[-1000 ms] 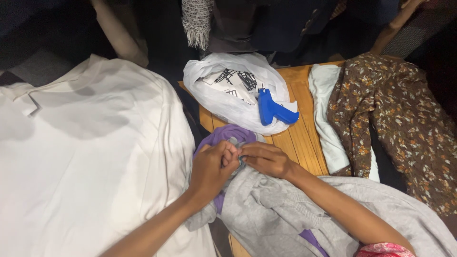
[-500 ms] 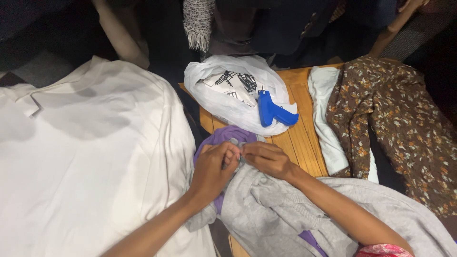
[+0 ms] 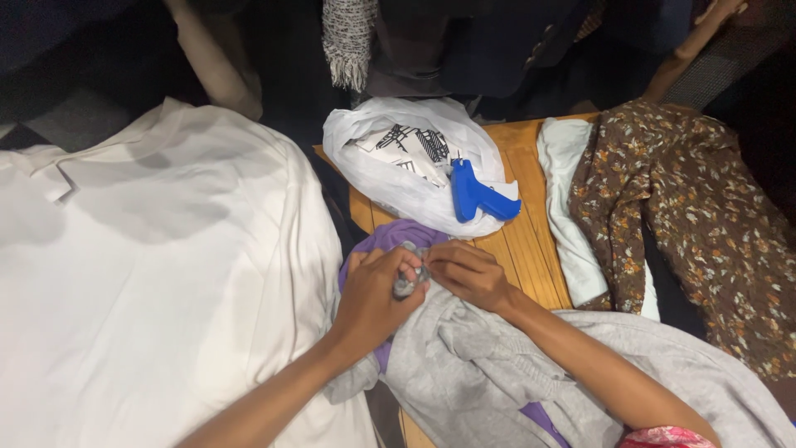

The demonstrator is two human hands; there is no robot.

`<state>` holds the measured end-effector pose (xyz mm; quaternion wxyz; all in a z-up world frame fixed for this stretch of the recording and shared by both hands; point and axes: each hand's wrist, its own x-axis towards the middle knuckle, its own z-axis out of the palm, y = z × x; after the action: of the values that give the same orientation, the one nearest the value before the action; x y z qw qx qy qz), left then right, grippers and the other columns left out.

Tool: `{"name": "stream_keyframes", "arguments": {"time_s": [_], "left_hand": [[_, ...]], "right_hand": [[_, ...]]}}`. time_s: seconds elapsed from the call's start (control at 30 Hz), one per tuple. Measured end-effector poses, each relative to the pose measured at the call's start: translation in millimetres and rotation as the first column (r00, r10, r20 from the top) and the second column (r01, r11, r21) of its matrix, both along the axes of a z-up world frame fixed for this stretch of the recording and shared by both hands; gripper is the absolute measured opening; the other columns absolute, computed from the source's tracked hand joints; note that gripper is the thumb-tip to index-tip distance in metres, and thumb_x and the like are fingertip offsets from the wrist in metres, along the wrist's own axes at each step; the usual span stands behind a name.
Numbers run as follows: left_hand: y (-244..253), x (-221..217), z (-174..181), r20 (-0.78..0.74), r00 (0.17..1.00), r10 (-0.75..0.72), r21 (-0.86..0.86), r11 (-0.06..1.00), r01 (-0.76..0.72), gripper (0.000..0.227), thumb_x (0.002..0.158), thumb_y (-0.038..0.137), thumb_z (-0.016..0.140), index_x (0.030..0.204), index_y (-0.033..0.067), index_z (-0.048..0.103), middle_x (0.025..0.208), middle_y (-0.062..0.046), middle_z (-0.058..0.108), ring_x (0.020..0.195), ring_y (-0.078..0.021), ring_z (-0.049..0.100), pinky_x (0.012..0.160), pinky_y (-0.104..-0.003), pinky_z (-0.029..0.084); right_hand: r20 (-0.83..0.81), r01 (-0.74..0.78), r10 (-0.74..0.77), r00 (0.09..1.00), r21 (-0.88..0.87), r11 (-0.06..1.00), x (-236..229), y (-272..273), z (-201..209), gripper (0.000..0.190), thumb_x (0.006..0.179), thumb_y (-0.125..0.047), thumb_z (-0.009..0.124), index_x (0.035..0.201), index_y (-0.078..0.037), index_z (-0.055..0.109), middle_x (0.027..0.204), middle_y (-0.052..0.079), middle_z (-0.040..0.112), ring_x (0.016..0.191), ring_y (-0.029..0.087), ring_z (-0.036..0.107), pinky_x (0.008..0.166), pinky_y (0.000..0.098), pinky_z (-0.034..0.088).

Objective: Attaching price tags to clothing items using a tagging gun and then folding them on a table

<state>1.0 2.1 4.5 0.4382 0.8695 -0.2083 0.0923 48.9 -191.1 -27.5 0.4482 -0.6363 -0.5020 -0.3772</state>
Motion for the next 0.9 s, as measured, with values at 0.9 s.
{"name": "stream_keyframes", "arguments": {"time_s": [0.9], "left_hand": [[3, 4, -16, -0.028, 0.999, -0.022, 0.148, 0.989, 0.026, 0.006, 0.087, 0.016, 0.068, 0.093, 0.0168, 0.065, 0.076, -0.001, 0.062, 0.084, -0.0234, 0.062, 0.088, -0.039, 0.038]], "right_hand": [[-0.481, -0.112, 0.046, 0.875, -0.108, 0.988, 2, -4, -1, 0.013, 0.089, -0.013, 0.08, 0.092, -0.001, 0.074, 0.083, 0.013, 0.075, 0.071, 0.034, 0.072, 0.067, 0.043, 0.057]]}}
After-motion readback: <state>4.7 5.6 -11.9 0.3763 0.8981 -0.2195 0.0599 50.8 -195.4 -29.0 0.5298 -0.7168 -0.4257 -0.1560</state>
